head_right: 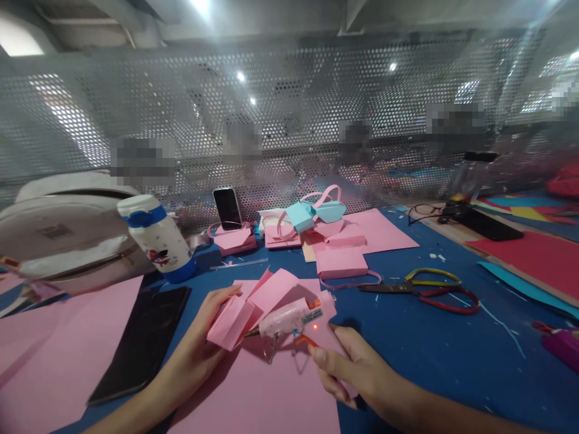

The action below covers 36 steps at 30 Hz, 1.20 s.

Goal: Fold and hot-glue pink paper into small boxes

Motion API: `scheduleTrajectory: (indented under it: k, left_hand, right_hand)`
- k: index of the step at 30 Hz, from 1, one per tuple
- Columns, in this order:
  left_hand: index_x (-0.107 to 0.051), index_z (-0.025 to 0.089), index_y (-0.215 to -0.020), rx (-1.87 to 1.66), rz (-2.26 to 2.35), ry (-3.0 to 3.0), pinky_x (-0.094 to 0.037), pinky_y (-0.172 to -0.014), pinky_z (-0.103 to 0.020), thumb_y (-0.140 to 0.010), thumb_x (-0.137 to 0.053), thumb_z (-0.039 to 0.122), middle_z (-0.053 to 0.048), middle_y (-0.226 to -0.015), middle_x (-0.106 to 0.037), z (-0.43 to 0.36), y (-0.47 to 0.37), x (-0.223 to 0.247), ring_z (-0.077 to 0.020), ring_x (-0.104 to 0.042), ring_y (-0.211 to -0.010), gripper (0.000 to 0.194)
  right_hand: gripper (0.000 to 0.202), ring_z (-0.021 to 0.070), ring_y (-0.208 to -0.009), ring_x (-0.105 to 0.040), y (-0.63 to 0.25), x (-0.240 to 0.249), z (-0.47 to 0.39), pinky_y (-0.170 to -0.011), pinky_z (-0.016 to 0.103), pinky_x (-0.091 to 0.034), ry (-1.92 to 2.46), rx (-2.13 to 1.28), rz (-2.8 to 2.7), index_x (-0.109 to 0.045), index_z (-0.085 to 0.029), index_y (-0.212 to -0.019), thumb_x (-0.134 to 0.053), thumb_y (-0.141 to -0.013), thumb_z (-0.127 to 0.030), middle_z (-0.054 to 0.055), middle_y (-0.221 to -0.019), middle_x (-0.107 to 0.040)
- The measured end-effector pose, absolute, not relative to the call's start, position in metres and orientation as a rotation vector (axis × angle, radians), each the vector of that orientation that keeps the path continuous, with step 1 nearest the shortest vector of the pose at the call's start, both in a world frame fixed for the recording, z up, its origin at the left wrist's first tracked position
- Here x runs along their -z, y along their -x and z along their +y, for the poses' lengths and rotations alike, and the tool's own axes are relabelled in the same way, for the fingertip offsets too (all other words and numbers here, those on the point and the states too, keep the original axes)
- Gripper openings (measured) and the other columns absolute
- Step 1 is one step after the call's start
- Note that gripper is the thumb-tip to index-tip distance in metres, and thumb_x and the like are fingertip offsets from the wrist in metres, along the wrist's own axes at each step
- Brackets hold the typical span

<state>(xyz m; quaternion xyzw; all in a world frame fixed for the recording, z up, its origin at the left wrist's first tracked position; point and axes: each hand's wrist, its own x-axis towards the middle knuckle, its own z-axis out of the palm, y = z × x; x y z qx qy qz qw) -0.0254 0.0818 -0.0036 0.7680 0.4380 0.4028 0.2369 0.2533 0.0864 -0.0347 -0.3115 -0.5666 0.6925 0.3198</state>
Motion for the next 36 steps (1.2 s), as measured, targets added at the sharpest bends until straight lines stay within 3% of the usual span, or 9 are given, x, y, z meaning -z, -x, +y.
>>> scheduleTrajectory:
  k: [16,28,36]
  left_hand:
    - [-0.037,0.038,-0.14,-1.112,1.204,-2.097,-0.036,-0.112,-0.046,-0.09,-0.05,0.007,-0.007,-0.141,-0.042,0.082,0.027,0.007,-0.0262,-0.042,-0.133,0.06]
    - [-0.039,0.034,-0.14,-1.112,1.214,-2.088,-0.036,-0.112,-0.052,-0.087,-0.052,0.005,-0.01,-0.14,-0.043,0.082,0.029,0.009,-0.0301,-0.041,-0.134,0.062]
    - [-0.036,0.04,-0.141,-1.116,1.232,-2.113,-0.038,-0.111,-0.049,-0.088,-0.05,0.004,-0.008,-0.141,-0.042,0.082,0.029,0.009,-0.0284,-0.041,-0.135,0.066]
  right_hand:
    - [0.057,0.0026,-0.031,-0.027,-0.255,0.026,0.089,-0.031,0.017,-0.018,0.799,-1.805,-1.52,-0.039,-0.021,-0.064,-0.057,-0.083,-0.071,-0.01,-0.04,-0.035]
    - [0.054,0.0021,-0.031,-0.025,-0.258,0.038,0.091,-0.029,0.015,-0.021,0.836,-1.806,-1.408,-0.04,-0.021,-0.07,-0.061,-0.082,-0.069,-0.011,-0.043,-0.037]
    - [0.052,0.002,-0.032,-0.025,-0.261,0.034,0.094,-0.031,0.014,-0.021,0.776,-1.823,-1.423,-0.041,-0.02,-0.069,-0.06,-0.085,-0.065,-0.011,-0.045,-0.037]
